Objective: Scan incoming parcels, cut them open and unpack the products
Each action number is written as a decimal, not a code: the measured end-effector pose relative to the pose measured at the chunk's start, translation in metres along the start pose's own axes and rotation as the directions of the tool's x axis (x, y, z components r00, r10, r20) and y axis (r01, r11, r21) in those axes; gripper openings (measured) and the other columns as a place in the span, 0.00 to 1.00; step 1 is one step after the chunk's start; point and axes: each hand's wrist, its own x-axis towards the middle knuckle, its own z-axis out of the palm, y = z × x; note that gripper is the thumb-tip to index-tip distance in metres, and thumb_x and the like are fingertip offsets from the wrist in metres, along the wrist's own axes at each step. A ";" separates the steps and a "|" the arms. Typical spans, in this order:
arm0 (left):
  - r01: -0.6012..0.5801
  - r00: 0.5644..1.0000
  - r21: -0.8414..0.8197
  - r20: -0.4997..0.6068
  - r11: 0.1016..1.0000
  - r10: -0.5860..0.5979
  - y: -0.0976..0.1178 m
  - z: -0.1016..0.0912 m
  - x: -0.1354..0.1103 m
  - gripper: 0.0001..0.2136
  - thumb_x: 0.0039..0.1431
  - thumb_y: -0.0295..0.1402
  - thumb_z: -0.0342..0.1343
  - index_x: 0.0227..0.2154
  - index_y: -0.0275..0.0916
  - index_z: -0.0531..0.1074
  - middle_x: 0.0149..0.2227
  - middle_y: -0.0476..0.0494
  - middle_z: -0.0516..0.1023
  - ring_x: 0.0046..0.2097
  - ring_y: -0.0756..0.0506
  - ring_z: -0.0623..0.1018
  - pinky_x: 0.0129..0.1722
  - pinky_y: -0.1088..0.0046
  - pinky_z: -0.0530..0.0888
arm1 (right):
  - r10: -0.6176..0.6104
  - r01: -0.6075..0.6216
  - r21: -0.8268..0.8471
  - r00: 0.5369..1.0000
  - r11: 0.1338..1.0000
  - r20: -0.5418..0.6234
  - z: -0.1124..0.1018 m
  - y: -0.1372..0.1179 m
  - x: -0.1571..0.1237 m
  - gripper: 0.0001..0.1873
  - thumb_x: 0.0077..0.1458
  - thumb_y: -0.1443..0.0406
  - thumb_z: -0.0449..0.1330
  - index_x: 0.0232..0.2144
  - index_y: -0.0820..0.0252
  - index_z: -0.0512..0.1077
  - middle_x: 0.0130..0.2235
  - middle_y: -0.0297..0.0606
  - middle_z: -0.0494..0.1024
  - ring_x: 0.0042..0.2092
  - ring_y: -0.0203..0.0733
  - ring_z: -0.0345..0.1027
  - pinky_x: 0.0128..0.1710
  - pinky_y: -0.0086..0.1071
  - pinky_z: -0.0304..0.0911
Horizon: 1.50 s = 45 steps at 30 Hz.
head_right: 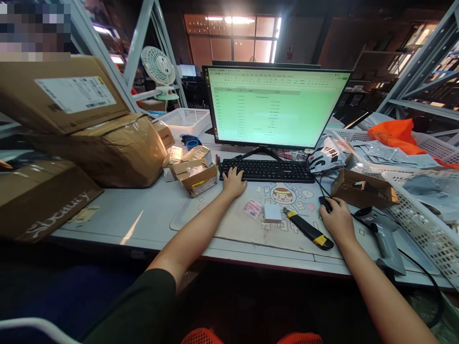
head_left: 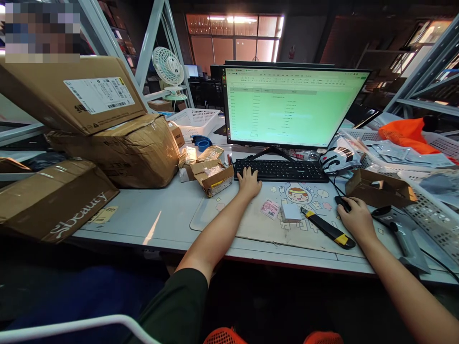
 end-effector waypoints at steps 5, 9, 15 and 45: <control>0.003 1.000 0.007 -0.007 1.000 -0.003 -0.001 0.002 0.000 0.28 0.70 0.42 0.52 0.71 0.42 0.65 0.77 0.34 0.56 0.78 0.32 0.52 0.76 0.38 0.51 | -0.014 0.014 -0.007 1.000 1.000 -0.011 -0.001 0.002 -0.003 0.25 0.60 0.52 0.57 0.50 0.61 0.80 0.54 0.53 0.77 0.59 0.59 0.71 0.65 0.54 0.65; -0.002 1.000 0.007 -0.007 1.000 0.002 -0.003 0.003 0.001 0.28 0.70 0.42 0.52 0.71 0.43 0.65 0.77 0.35 0.56 0.78 0.32 0.52 0.76 0.37 0.51 | 0.020 -0.018 -0.043 0.999 0.999 0.045 0.003 0.006 -0.004 0.25 0.60 0.51 0.55 0.49 0.60 0.81 0.54 0.53 0.77 0.58 0.62 0.71 0.63 0.56 0.67; -0.010 1.000 0.004 -0.011 1.000 0.010 -0.004 0.006 0.002 0.28 0.70 0.42 0.51 0.70 0.43 0.65 0.77 0.34 0.56 0.78 0.32 0.52 0.76 0.36 0.51 | -0.011 0.011 -0.006 1.000 1.000 0.024 0.009 0.012 -0.001 0.25 0.60 0.51 0.55 0.49 0.59 0.80 0.53 0.51 0.77 0.58 0.59 0.71 0.65 0.54 0.66; 0.002 1.000 0.018 0.007 1.000 -0.003 -0.001 -0.001 -0.001 0.28 0.71 0.42 0.51 0.71 0.43 0.64 0.78 0.35 0.55 0.79 0.32 0.52 0.76 0.39 0.51 | -0.038 0.041 -0.063 0.998 0.997 0.047 0.013 0.016 0.002 0.29 0.62 0.52 0.54 0.52 0.65 0.81 0.56 0.58 0.77 0.57 0.63 0.72 0.62 0.57 0.69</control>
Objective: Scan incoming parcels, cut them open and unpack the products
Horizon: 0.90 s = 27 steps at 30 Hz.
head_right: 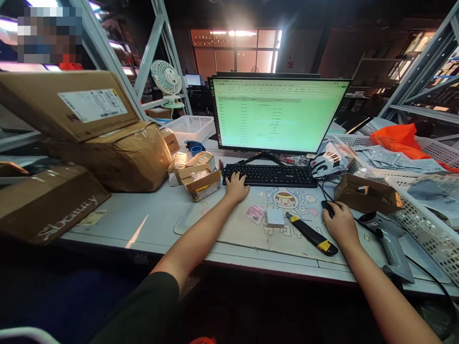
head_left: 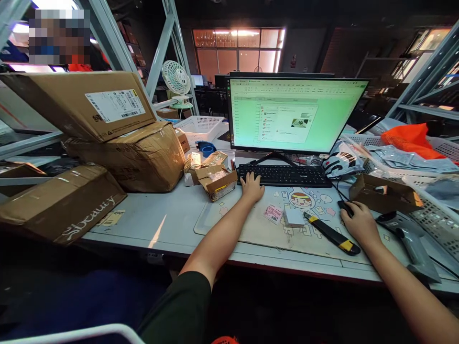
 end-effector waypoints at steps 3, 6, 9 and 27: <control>-0.004 1.000 0.001 -0.001 1.000 0.004 0.000 0.000 0.000 0.29 0.71 0.42 0.50 0.72 0.42 0.64 0.78 0.35 0.55 0.78 0.32 0.52 0.76 0.38 0.51 | -0.005 0.005 0.007 1.000 1.000 -0.014 0.000 0.000 0.000 0.27 0.62 0.53 0.55 0.52 0.65 0.81 0.55 0.57 0.77 0.57 0.62 0.72 0.62 0.57 0.69; -0.008 1.000 0.001 -0.001 1.000 0.008 0.000 0.000 0.000 0.29 0.71 0.42 0.50 0.72 0.41 0.64 0.78 0.34 0.55 0.78 0.32 0.52 0.76 0.37 0.51 | 0.011 -0.010 0.010 0.999 1.000 -0.041 -0.004 -0.004 0.000 0.26 0.62 0.54 0.55 0.51 0.64 0.81 0.53 0.57 0.77 0.57 0.62 0.72 0.62 0.57 0.70; -0.012 1.000 0.002 -0.001 1.000 0.012 0.000 0.000 0.001 0.29 0.71 0.42 0.50 0.72 0.40 0.64 0.78 0.33 0.54 0.78 0.31 0.52 0.75 0.36 0.51 | 0.004 -0.002 0.025 0.996 1.000 -0.088 -0.009 -0.009 0.000 0.25 0.61 0.55 0.56 0.52 0.64 0.80 0.54 0.57 0.77 0.58 0.62 0.72 0.62 0.56 0.69; -0.007 1.000 0.004 0.011 1.000 0.007 0.000 -0.003 0.000 0.29 0.71 0.41 0.50 0.72 0.41 0.64 0.78 0.33 0.55 0.79 0.31 0.52 0.75 0.36 0.51 | -0.031 0.027 0.108 0.999 0.994 0.030 -0.011 -0.015 0.001 0.25 0.62 0.51 0.57 0.51 0.59 0.81 0.55 0.51 0.78 0.57 0.58 0.75 0.61 0.53 0.71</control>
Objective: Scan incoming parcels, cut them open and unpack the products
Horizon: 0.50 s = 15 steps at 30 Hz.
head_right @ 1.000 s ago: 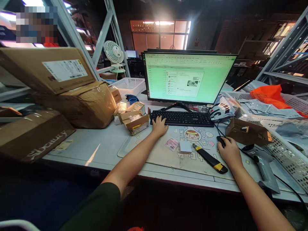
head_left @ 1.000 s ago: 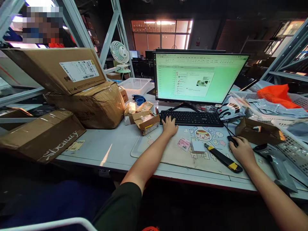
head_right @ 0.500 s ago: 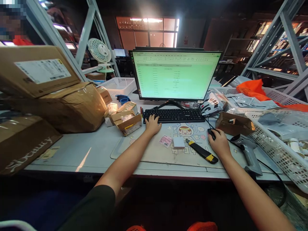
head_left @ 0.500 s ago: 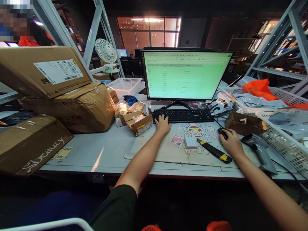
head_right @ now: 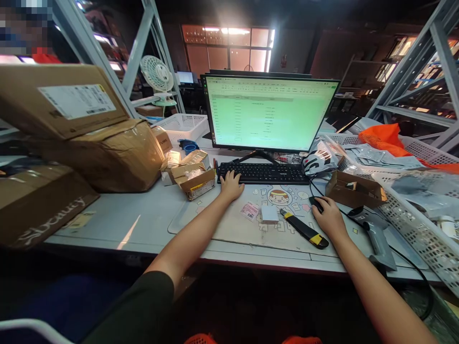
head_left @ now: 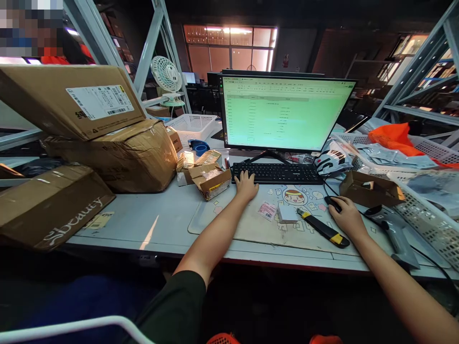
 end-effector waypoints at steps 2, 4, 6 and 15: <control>0.002 1.000 0.002 0.001 1.000 -0.002 0.000 0.000 0.000 0.29 0.70 0.41 0.51 0.72 0.41 0.64 0.78 0.33 0.55 0.79 0.31 0.52 0.75 0.37 0.52 | -0.014 0.014 0.001 1.000 1.000 -0.006 0.001 0.000 0.000 0.25 0.62 0.52 0.56 0.51 0.60 0.81 0.55 0.52 0.78 0.57 0.58 0.75 0.61 0.53 0.71; 0.003 1.000 0.004 -0.001 1.000 -0.003 0.000 0.000 0.001 0.29 0.70 0.41 0.52 0.72 0.42 0.64 0.77 0.33 0.55 0.78 0.31 0.53 0.76 0.37 0.52 | -0.029 0.029 -0.002 1.000 1.000 -0.008 0.002 0.001 0.001 0.25 0.62 0.52 0.56 0.50 0.61 0.81 0.55 0.53 0.78 0.57 0.59 0.75 0.61 0.54 0.71; 0.002 1.000 0.006 -0.002 1.000 -0.002 0.000 0.000 0.001 0.29 0.70 0.41 0.52 0.72 0.42 0.64 0.77 0.33 0.56 0.78 0.32 0.53 0.76 0.37 0.52 | -0.035 0.035 -0.010 0.999 0.999 -0.009 0.003 0.002 0.001 0.25 0.62 0.52 0.56 0.50 0.62 0.82 0.54 0.54 0.79 0.57 0.60 0.75 0.62 0.55 0.71; -0.008 1.000 0.007 -0.006 1.000 0.009 0.001 0.001 0.001 0.29 0.71 0.42 0.49 0.72 0.40 0.64 0.78 0.32 0.54 0.79 0.31 0.52 0.75 0.36 0.52 | 0.058 -0.064 -0.071 0.995 0.995 -0.080 -0.006 -0.007 -0.001 0.22 0.61 0.58 0.58 0.51 0.62 0.81 0.55 0.53 0.78 0.57 0.58 0.73 0.62 0.52 0.70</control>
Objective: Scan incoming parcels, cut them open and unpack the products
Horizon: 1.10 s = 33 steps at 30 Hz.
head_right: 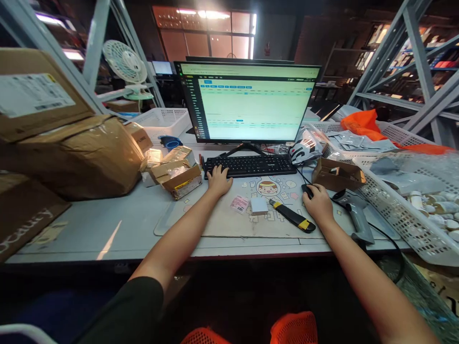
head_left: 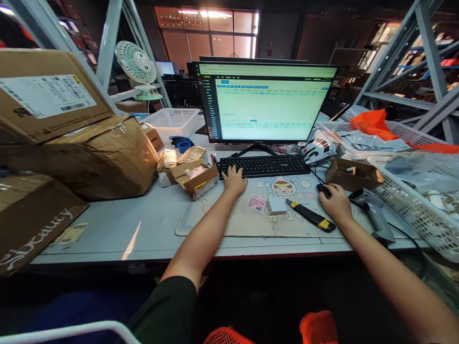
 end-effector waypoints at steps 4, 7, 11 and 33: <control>-0.002 1.000 0.006 -0.011 1.000 0.002 -0.001 0.001 0.002 0.30 0.70 0.42 0.49 0.72 0.40 0.64 0.77 0.32 0.55 0.78 0.30 0.52 0.75 0.36 0.52 | -0.010 0.010 0.000 1.000 1.000 0.016 -0.001 -0.001 0.001 0.22 0.61 0.58 0.58 0.51 0.61 0.81 0.54 0.52 0.78 0.57 0.57 0.73 0.62 0.51 0.69; -0.004 1.000 0.001 -0.013 1.000 0.004 -0.001 0.001 0.002 0.30 0.70 0.42 0.49 0.72 0.39 0.64 0.77 0.31 0.55 0.78 0.30 0.52 0.75 0.36 0.52 | -0.017 0.017 0.009 0.999 1.000 0.050 0.000 -0.001 0.001 0.21 0.61 0.58 0.58 0.51 0.60 0.81 0.54 0.51 0.78 0.56 0.56 0.73 0.62 0.50 0.69; 0.000 1.000 -0.005 -0.006 1.000 0.000 0.000 0.001 0.002 0.30 0.70 0.42 0.49 0.72 0.39 0.64 0.77 0.31 0.55 0.78 0.30 0.52 0.75 0.36 0.51 | -0.025 0.023 0.030 0.998 0.999 0.063 -0.001 -0.002 0.002 0.22 0.62 0.58 0.57 0.52 0.62 0.81 0.55 0.53 0.77 0.57 0.57 0.73 0.63 0.51 0.68; 0.000 1.000 0.008 -0.005 1.000 0.000 0.000 0.002 0.003 0.30 0.70 0.42 0.48 0.72 0.40 0.64 0.77 0.32 0.55 0.78 0.30 0.52 0.75 0.36 0.51 | -0.011 0.009 0.036 0.998 0.999 0.059 -0.002 -0.003 0.003 0.22 0.61 0.59 0.58 0.52 0.61 0.82 0.55 0.53 0.77 0.58 0.57 0.72 0.64 0.51 0.68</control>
